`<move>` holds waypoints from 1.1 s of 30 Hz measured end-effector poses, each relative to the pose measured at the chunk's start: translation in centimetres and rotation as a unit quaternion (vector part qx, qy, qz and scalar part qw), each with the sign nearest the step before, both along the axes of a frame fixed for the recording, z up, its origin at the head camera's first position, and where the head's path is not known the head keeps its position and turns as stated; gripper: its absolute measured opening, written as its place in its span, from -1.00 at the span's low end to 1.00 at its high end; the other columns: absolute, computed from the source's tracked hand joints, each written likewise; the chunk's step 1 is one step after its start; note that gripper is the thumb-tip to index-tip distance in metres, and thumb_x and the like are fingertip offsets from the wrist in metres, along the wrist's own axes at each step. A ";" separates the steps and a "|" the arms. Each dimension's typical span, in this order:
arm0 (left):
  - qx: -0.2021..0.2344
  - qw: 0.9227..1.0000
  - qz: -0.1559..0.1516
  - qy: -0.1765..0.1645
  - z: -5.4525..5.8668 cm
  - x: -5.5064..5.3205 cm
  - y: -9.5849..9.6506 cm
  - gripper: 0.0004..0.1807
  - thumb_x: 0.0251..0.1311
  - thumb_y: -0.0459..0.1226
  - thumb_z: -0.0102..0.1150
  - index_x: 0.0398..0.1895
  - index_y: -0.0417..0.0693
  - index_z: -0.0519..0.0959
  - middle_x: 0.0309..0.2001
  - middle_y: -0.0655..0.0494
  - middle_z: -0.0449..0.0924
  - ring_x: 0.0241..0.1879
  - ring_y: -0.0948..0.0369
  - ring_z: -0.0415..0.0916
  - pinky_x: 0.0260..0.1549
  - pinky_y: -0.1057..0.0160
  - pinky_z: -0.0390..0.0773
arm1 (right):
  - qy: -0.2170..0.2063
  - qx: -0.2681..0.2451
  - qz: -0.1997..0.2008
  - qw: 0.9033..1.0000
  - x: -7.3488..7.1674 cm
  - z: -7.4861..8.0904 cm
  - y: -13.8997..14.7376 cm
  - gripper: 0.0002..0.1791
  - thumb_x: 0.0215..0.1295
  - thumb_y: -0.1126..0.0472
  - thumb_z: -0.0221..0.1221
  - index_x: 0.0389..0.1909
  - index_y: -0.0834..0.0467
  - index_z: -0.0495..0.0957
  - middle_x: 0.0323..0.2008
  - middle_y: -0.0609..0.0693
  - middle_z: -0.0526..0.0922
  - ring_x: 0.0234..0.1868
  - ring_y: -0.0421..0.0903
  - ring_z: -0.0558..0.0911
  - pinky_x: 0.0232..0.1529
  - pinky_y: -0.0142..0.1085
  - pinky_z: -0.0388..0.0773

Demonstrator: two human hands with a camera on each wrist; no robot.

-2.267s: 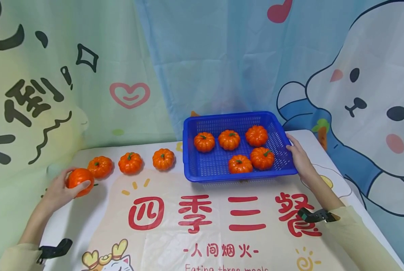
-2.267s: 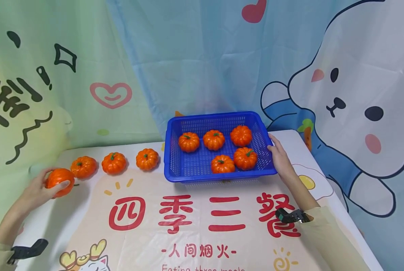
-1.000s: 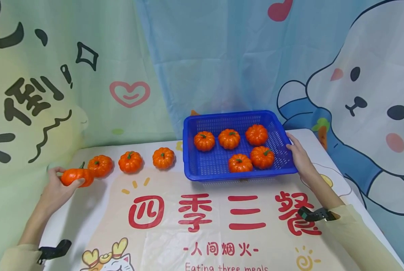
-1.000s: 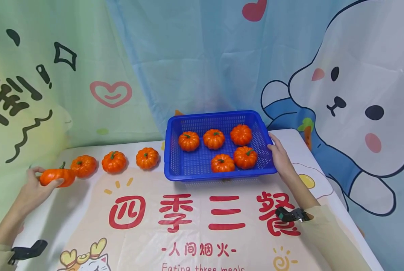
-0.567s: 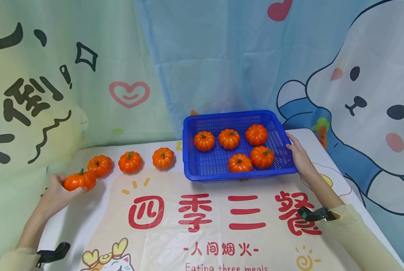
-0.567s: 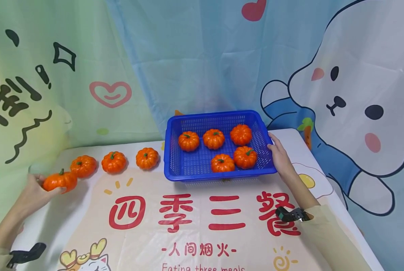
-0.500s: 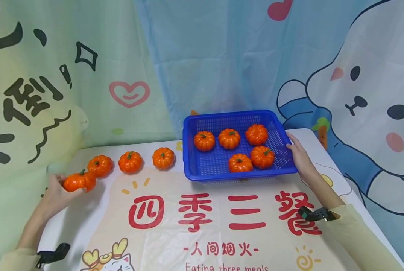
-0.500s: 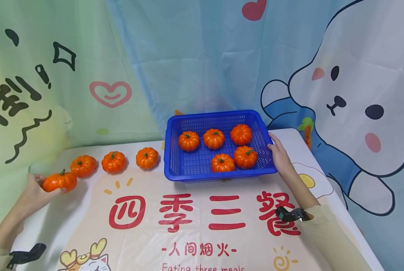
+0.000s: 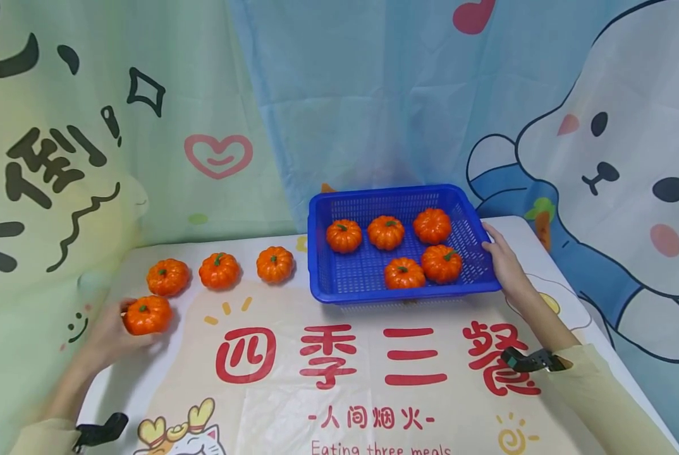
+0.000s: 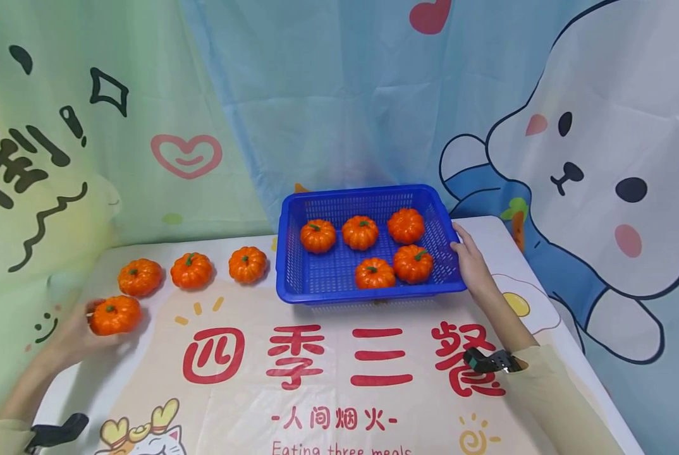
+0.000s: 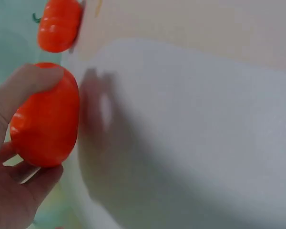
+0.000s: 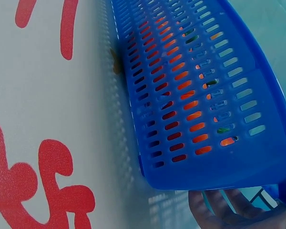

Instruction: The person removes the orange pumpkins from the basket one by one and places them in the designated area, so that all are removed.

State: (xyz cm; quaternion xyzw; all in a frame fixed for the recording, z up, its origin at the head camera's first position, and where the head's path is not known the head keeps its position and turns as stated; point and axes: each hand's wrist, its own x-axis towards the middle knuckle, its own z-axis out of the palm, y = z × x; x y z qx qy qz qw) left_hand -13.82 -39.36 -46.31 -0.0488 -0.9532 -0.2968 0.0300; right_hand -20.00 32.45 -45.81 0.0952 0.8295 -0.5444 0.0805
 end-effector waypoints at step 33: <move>0.099 0.978 -0.171 -0.068 5.5 2.7 14.6 -0.14 0.06 -0.15 0.42 0.42 -0.02 0.20 0.31 -0.07 0.38 0.25 -0.02 0.38 0.20 0.31 0.49 | 0.008 0.004 0.002 1.000 0.2 0.4 0.0 -0.38 0.53 -0.10 -0.45 0.53 -0.26 -0.35 0.55 0.23 -0.23 0.46 0.42 0.01 0.35 0.42 -0.04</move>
